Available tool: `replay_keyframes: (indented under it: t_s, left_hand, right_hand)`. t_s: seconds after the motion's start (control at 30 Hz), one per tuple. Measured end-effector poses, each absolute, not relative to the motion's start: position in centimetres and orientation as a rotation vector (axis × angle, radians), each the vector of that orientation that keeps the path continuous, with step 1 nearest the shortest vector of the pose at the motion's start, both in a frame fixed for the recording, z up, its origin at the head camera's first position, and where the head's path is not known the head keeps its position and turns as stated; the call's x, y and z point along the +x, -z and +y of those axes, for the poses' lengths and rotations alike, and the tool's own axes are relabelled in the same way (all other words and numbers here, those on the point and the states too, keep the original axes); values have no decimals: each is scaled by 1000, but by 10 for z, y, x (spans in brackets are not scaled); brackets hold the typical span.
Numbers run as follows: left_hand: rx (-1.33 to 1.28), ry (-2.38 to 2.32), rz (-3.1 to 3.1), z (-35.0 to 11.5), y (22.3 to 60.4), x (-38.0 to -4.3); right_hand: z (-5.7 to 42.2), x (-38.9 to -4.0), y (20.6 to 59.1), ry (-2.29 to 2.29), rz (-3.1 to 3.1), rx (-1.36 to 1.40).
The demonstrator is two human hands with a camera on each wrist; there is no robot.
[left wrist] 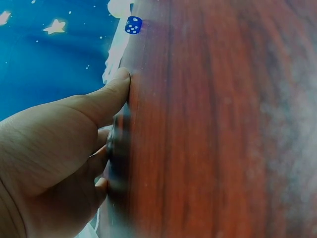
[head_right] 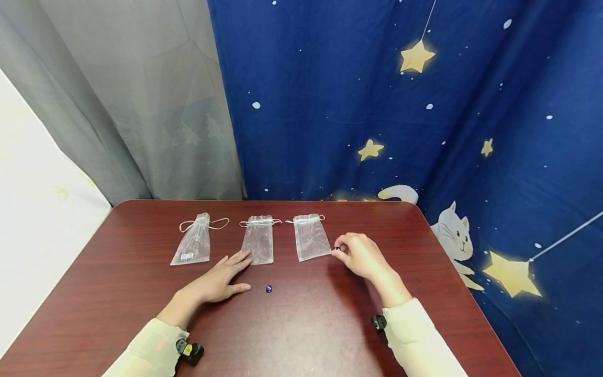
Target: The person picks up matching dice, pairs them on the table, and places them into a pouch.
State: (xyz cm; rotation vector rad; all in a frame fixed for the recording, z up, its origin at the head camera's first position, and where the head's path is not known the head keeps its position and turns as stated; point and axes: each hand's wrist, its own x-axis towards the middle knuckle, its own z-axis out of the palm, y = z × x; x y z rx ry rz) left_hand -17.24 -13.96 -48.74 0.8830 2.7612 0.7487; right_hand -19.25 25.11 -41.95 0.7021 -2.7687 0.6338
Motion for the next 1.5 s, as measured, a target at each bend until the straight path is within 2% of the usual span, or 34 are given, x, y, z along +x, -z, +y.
replay_keyframes:
  t_s: [1.5]
  left_hand:
    - [908, -767, 2773, -141, 489, -173]
  right_hand:
    - [170, -179, 463, -612, -2848, 992]
